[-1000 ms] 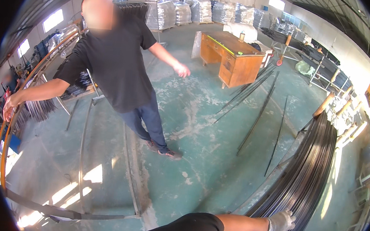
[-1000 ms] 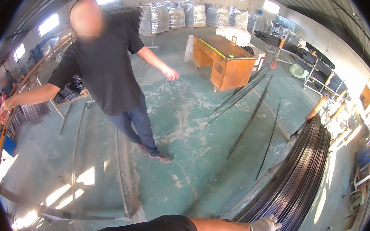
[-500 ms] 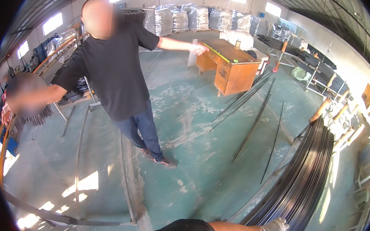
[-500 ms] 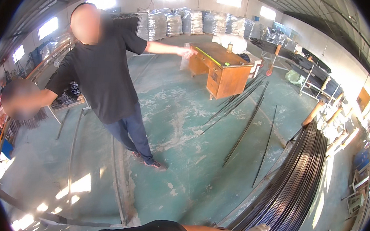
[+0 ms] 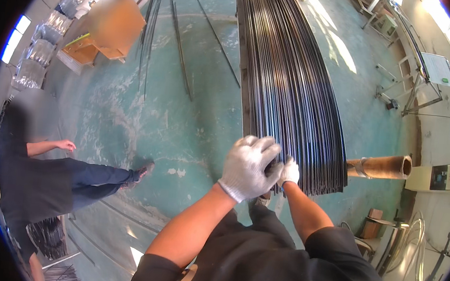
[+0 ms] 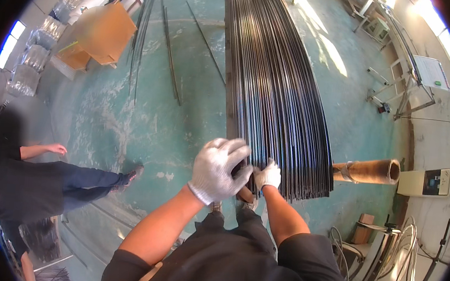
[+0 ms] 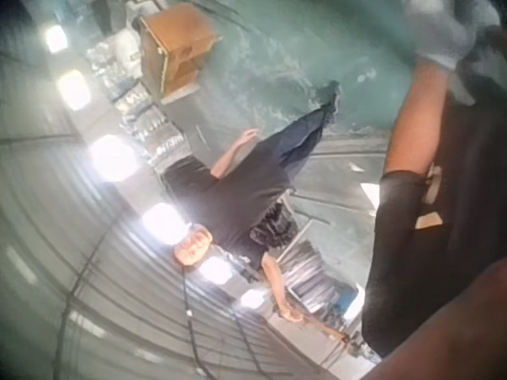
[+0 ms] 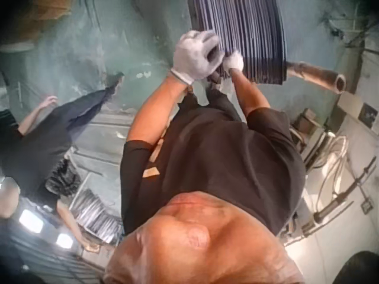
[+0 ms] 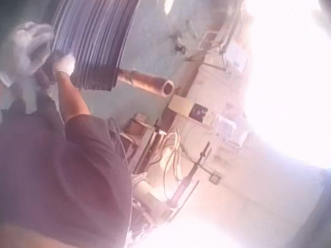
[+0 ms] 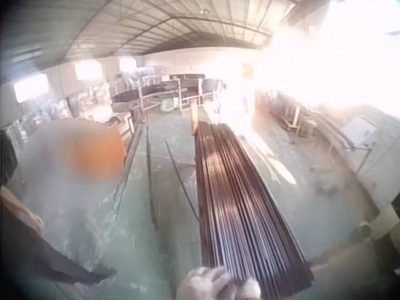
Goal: The person repeatedly picks up bundles of straight metal rods, feeds them into a bending machine, and collects the bent rods on a rack. The process is repeated multiple times throughout the clip.
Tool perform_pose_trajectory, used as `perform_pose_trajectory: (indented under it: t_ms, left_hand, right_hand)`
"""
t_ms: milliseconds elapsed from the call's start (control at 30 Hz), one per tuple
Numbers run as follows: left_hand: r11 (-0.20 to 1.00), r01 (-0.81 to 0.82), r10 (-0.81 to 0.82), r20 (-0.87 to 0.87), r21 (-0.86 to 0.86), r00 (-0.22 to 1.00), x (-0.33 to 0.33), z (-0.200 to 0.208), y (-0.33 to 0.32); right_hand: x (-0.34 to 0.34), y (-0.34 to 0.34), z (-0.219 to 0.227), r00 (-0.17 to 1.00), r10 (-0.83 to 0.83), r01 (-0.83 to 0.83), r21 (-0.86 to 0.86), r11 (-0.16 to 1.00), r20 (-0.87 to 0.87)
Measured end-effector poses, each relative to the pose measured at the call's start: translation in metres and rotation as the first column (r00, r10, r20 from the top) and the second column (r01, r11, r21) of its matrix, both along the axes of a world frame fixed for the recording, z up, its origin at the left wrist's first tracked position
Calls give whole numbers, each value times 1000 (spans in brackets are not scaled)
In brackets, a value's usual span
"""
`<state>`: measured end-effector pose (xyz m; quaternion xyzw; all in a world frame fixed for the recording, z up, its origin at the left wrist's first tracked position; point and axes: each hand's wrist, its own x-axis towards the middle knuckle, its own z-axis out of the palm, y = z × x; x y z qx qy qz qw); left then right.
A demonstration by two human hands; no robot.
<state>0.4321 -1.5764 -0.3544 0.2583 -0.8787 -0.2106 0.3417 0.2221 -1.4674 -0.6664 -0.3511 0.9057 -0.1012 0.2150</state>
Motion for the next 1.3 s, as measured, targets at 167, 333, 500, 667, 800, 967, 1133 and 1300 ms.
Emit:
perform_pose_trajectory:
  t_ms: [167,333,500,667,800,967,1133,1300]
  left_hand:
    - [998,60,-60,-30,-13,998,-13,14,-5]
    - [990,-96,90,59,108,994,23,6,27]
    - [999,-39,39,18,37,999,-15,-11,26]
    - [995,-101,101,-19,3,995,-2,-1,27]
    - [991,-109,113,-58,80,992,6,3,13]
    - [997,-59,59,-3,-57,998,-19,-4,17]
    - [997,-31,32,11,-75,999,-27,-16,7]
    - [999,-3,5,51,-49,999,-29,-14,12]
  right_hand:
    - [4,-8,18,989,-103,107,-26,994,109]
    - [22,-3,-2,979,173,-181,67,981,109]
    - [-2,-38,-24,949,312,-314,59,948,40]
    - [-13,-5,-8,963,210,-245,226,943,168]
    - [-2,-3,-14,998,-39,31,173,984,41]
    - [19,-10,10,980,-176,190,176,966,-92]
    - [3,-20,31,993,-103,112,232,966,-50]
    - [20,5,-6,990,-125,126,-6,992,64]
